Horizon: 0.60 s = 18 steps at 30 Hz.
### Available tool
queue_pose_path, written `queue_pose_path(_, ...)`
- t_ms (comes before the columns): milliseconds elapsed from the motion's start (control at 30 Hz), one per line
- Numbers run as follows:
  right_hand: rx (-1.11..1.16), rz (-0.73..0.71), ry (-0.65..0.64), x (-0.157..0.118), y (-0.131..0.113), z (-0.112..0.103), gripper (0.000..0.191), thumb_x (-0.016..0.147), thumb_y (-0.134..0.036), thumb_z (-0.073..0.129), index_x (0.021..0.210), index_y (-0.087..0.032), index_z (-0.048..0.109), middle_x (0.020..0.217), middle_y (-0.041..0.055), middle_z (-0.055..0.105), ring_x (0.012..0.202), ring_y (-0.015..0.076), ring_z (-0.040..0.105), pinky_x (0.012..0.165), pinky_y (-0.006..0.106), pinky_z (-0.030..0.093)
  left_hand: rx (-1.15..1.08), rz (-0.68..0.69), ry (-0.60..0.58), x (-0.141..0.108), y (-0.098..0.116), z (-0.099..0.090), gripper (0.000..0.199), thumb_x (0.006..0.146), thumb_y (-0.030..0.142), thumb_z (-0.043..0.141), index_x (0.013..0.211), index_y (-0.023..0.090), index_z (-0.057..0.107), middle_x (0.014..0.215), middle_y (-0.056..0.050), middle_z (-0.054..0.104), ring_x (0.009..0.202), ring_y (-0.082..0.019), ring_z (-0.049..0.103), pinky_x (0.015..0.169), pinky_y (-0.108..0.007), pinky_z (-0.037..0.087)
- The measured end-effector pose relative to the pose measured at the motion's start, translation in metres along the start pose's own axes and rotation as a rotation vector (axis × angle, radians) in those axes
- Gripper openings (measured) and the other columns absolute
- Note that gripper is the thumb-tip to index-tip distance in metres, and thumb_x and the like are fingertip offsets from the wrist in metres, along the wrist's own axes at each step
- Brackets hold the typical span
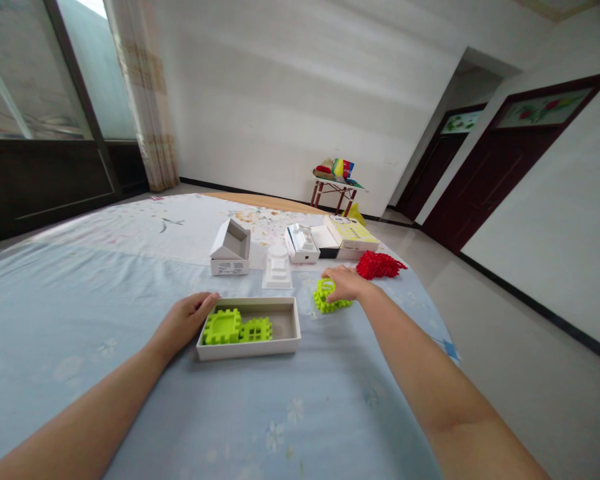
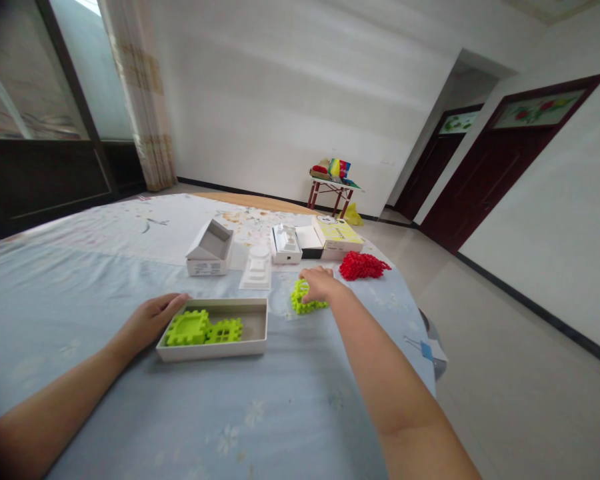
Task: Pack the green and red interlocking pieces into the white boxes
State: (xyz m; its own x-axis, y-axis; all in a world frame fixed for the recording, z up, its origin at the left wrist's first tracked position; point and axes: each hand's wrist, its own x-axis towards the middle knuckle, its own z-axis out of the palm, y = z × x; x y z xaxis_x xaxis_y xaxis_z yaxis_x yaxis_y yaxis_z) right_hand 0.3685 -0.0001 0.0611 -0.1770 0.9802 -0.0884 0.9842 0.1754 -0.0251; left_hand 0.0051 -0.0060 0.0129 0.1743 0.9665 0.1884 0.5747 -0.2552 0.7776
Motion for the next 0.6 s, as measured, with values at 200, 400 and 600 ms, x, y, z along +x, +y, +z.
queue_pose_path(200, -0.003, 0.031, -0.086, 0.008, 0.0, 0.002, 0.064, 0.055, -0.035, 0.074, 0.114, -0.023, 0.055, 0.108, 0.0097, 0.061, 0.107, 0.0314, 0.05, 0.089, 0.043, 0.037, -0.021, -0.009, -0.005, -0.001, 0.002, 0.001, 0.045, 0.07, 0.06, 0.044, 0.064, 0.019, 0.063, 0.057, 0.0, 0.061, 0.06, -0.019, 0.055, 0.056, -0.026, 0.042)
queue_pose_path(400, -0.015, 0.019, -0.068, 0.004, -0.001, -0.004, 0.064, 0.057, -0.036, 0.072, 0.117, -0.023, 0.053, 0.111, 0.0083, 0.06, 0.108, 0.0296, 0.049, 0.09, 0.04, 0.036, -0.027, -0.014, -0.023, 0.0, 0.001, 0.0, 0.046, 0.07, 0.06, 0.043, 0.067, 0.019, 0.064, 0.06, 0.0, 0.062, 0.062, -0.019, 0.055, 0.057, -0.026, 0.043)
queue_pose_path(600, -0.005, -0.054, -0.072, -0.002, -0.003, -0.006, 0.069, 0.055, -0.041, 0.073, 0.118, -0.023, 0.051, 0.118, 0.007, 0.057, 0.11, 0.0295, 0.047, 0.091, 0.04, 0.035, -0.023, -0.019, -0.042, 0.001, -0.002, 0.001, 0.048, 0.073, 0.061, 0.041, 0.068, 0.018, 0.063, 0.06, 0.0, 0.062, 0.063, -0.02, 0.056, 0.057, -0.026, 0.042)
